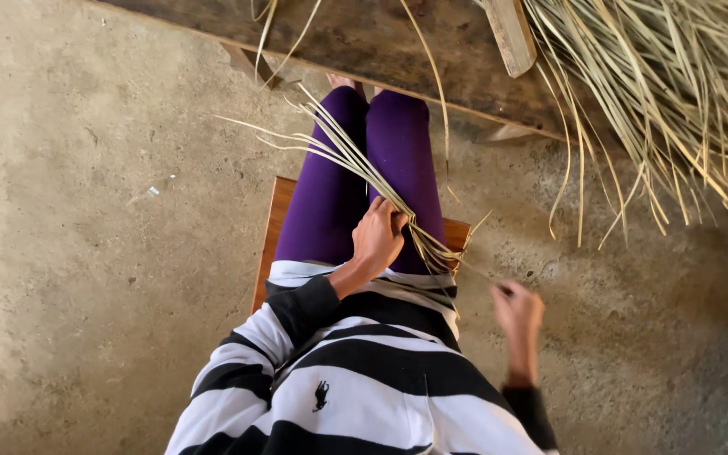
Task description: Bundling and weaving dried straw strands to create a broom
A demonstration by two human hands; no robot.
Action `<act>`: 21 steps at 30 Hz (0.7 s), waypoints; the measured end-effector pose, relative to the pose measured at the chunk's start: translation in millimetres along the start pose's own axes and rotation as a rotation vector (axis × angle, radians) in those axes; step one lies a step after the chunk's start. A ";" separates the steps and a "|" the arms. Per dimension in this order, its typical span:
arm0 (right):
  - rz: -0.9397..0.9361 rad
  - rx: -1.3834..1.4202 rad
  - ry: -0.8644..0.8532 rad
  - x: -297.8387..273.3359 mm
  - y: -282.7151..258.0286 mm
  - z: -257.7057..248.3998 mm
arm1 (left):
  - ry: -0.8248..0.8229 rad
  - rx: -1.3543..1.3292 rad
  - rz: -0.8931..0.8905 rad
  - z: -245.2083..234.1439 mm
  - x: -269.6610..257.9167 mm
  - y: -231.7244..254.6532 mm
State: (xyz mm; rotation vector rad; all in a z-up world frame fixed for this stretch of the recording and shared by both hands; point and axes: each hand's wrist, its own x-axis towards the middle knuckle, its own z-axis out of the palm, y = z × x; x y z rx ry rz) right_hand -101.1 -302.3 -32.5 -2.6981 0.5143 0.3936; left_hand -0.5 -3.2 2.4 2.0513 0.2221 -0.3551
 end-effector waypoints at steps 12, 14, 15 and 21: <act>0.581 -0.112 -0.328 -100.8 252.6 -51.1 | -0.023 0.024 -0.090 3.8 1.5 0.6; 0.719 -0.368 -0.575 -94.1 306.0 -39.8 | -0.030 0.015 -0.086 0.9 1.1 4.6; 0.848 -0.637 -0.819 -88.9 332.1 -33.7 | -0.039 0.006 -0.085 -1.5 0.2 5.8; -0.244 -0.606 -0.116 -18.8 463.9 20.6 | -0.036 0.048 -0.021 -3.9 -0.8 4.1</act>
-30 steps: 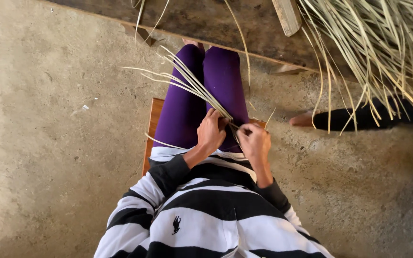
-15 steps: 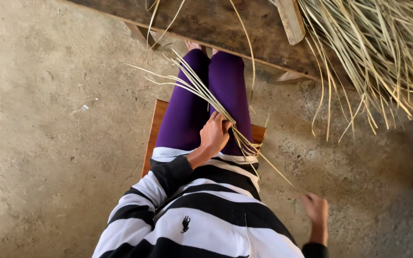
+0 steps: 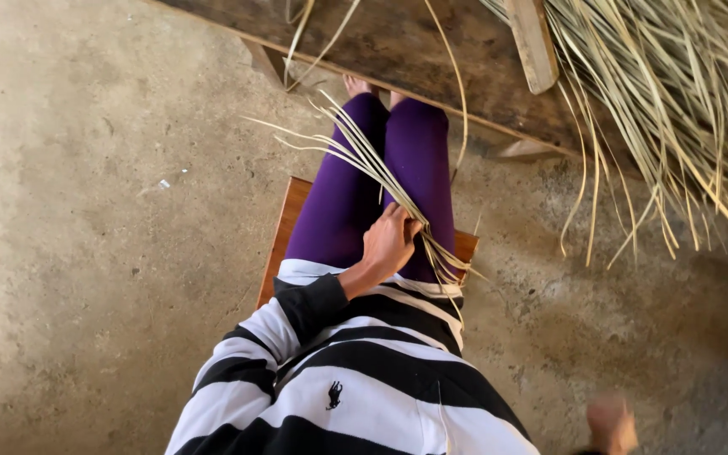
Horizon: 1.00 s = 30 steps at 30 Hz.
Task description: Bundling and weaving dried straw strands to create a broom
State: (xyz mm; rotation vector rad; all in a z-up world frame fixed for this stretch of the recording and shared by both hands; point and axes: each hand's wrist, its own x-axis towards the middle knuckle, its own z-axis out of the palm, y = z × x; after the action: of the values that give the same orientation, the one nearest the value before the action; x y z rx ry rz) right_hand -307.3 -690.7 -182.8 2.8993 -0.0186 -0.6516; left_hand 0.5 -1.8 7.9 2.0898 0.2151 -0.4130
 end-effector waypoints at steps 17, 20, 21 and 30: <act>-0.573 0.785 0.532 190.3 -484.9 -421.8 | -0.054 -0.017 -0.063 -35.3 -15.6 -17.3; -0.572 0.864 0.644 204.7 -469.2 -416.0 | 0.042 0.069 -0.045 -116.3 -17.5 33.7; -0.575 0.890 0.694 211.0 -462.9 -409.2 | 0.213 0.058 -0.016 -150.2 -19.4 59.3; -0.630 0.854 0.789 205.4 -471.3 -454.5 | 0.712 0.406 0.130 -240.2 103.4 7.9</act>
State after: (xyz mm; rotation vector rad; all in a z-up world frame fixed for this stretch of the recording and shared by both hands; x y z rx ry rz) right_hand 60.3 -162.6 55.7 3.7433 0.9501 0.6837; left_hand 148.1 197.4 91.3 2.5663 0.4328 0.4194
